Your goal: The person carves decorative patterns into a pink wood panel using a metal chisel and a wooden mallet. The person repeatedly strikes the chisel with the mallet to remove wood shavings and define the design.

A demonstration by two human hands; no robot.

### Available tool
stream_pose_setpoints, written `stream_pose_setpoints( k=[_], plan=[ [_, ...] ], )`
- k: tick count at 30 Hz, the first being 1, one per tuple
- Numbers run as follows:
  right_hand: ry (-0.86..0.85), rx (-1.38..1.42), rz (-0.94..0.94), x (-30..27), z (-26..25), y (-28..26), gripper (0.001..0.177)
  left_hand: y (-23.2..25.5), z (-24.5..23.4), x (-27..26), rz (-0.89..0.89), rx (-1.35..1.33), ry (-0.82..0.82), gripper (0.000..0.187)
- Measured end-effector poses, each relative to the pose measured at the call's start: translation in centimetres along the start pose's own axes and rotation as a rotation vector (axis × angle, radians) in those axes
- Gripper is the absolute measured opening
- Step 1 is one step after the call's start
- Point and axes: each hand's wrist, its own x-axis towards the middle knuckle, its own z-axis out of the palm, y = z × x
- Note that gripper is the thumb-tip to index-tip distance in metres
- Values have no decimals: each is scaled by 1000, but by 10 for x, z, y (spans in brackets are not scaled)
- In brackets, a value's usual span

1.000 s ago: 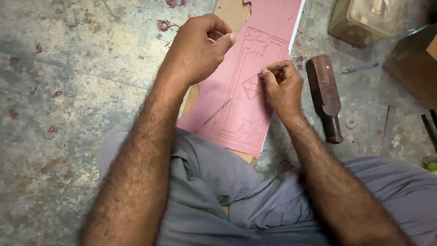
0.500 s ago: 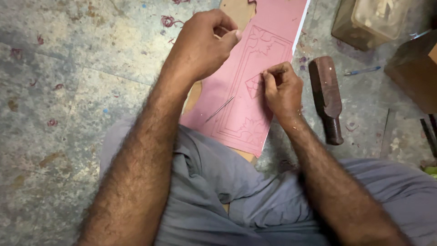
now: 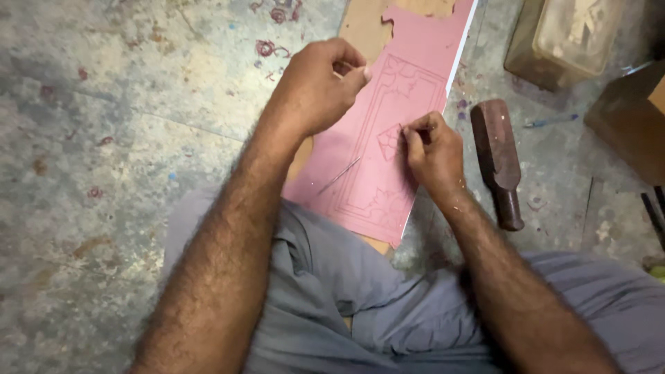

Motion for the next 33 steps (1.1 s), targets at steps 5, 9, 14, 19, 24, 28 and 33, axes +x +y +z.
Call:
stream_pose_setpoints(
  k=[5,9,14,19,24,28,33],
  plan=[
    [25,154,29,1,7,8,8,-4,0,1,-39,-1,-22,27],
    [5,75,38,1,1,7,11,1,-1,1,4,22,-5,29],
    [58,141,43,0,8,9,12,-5,2,2,-38,-15,-30,29],
    [66,-26,62,2,4,-1,11,-3,-1,3,2,14,-11,30],
    [77,50,46,1,7,2,13,-10,5,5,-58,-5,-59,29],
    [80,-73,86,-4,3,-6,10,-7,7,3,-8,26,-32,29],
    [112,146,46,-3,12,3,12,-14,13,5,-99,-2,-102,28]
  ],
)
